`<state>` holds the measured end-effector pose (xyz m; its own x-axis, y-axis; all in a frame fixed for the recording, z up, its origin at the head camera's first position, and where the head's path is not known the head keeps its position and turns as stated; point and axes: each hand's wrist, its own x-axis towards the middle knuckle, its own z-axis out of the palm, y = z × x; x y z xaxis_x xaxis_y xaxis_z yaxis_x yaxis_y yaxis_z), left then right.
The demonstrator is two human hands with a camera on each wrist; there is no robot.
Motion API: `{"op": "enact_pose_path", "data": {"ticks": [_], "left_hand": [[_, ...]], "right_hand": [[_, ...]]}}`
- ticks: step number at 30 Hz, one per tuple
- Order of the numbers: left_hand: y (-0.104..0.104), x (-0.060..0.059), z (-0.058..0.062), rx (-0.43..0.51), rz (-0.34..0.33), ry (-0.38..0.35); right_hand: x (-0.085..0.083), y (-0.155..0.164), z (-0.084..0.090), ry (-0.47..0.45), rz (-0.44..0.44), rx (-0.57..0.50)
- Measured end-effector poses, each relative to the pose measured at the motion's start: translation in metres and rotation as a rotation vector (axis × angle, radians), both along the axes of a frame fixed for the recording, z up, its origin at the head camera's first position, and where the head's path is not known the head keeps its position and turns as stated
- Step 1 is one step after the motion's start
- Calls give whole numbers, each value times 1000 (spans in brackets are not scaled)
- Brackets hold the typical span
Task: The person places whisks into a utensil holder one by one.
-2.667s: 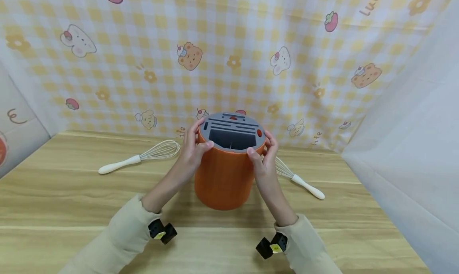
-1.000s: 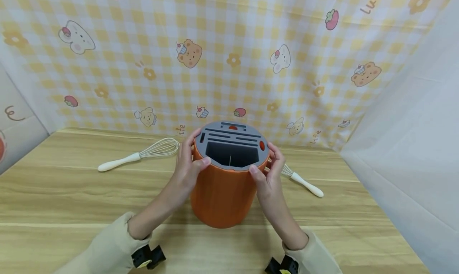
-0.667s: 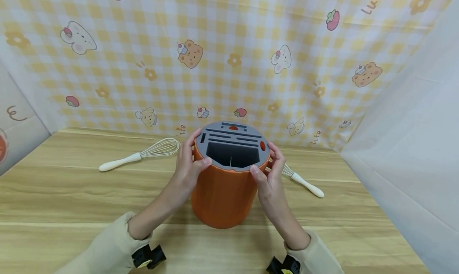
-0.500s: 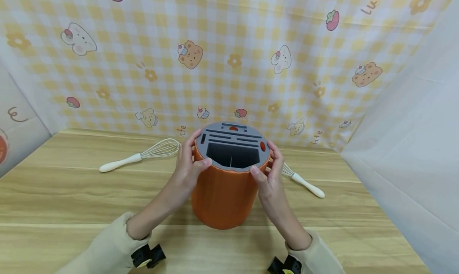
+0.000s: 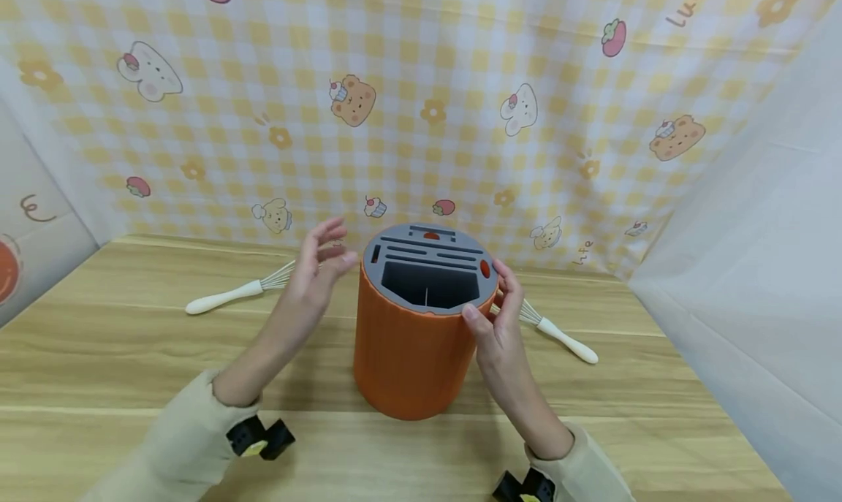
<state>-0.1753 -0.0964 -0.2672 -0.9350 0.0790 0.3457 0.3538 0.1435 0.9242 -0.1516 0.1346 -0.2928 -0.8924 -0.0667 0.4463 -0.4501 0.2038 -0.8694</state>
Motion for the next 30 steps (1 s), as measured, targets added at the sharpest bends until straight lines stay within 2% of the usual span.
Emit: {"op": "enact_pose_path", "data": {"ticks": [6,11,15,20,30], "left_hand": [[-34,-24,2,-30,146,-11],[-67,-43,-5,-85,188,-119],[-89,-57,-16,-125,210,-199],[-108,-68,-32,-201,196,-263],[-133,-81,-52,-329,58,-422]], "right_hand": [[0,0,0,-5,2,-7],[1,1,-1,-6,3,-17],[1,1,-1,-14,-4,-19],[1,1,-1,-17,-9,-20],[1,1,0,-9,-9,-9]]}}
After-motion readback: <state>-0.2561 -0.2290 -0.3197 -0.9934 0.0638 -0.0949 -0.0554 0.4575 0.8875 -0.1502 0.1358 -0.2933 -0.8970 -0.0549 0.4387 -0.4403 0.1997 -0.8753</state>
